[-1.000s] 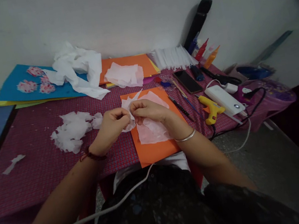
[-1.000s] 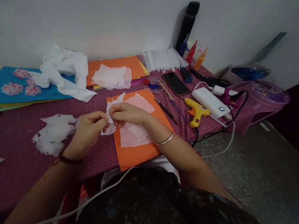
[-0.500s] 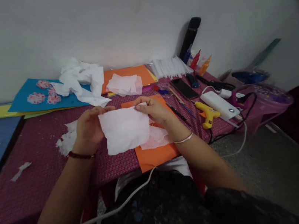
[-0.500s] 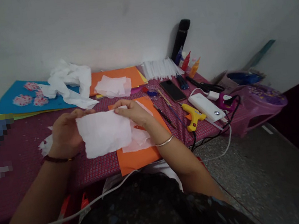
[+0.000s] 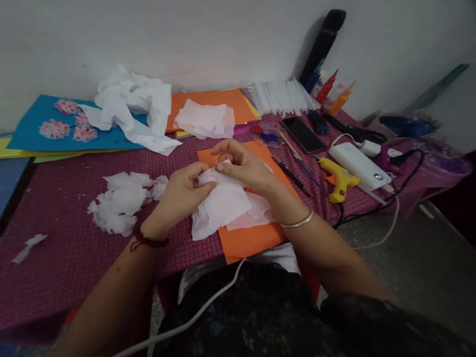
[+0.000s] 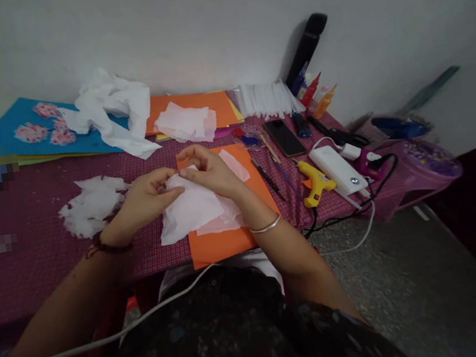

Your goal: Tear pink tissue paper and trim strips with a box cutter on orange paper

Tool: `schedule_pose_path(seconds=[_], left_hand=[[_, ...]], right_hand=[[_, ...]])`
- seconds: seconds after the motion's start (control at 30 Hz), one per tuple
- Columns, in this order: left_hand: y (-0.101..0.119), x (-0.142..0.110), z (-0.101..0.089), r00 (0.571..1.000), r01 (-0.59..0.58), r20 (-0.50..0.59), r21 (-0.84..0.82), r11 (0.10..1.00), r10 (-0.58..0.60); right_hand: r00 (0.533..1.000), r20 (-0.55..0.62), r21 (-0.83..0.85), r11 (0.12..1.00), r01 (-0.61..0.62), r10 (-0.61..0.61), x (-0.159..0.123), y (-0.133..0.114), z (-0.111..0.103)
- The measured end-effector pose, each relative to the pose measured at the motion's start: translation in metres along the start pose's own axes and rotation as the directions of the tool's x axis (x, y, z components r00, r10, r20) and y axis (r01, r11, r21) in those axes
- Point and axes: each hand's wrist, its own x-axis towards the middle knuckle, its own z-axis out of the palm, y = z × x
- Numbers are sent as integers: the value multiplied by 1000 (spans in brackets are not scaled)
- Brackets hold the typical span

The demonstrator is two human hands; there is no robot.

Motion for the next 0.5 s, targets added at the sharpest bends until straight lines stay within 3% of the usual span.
schedule_pose_path(seconds=[0.13, 0.23, 0.33, 0.4, 0.5], left_hand=[[-5, 1, 1, 990, 4, -144, -4, 1000, -5], [-11, 4, 0, 986, 12, -168, -23, 1000, -16], [-16, 7, -16, 960, 46, -282, 185, 982, 8], [-17, 8, -36, 869, 83, -472, 431, 898, 146], [-14, 5, -60, 658, 119, -642, 604, 788, 393]], right_hand=[[992, 111, 21, 998, -62, 59, 1, 3, -3], [993, 110, -11, 999, -49, 50, 3, 7, -1], [999, 34, -11, 999, -41, 42, 5, 9, -1], [998, -45, 14, 999, -46, 47, 6, 9, -2], [989, -105, 62, 994, -94, 100, 7, 9, -4]])
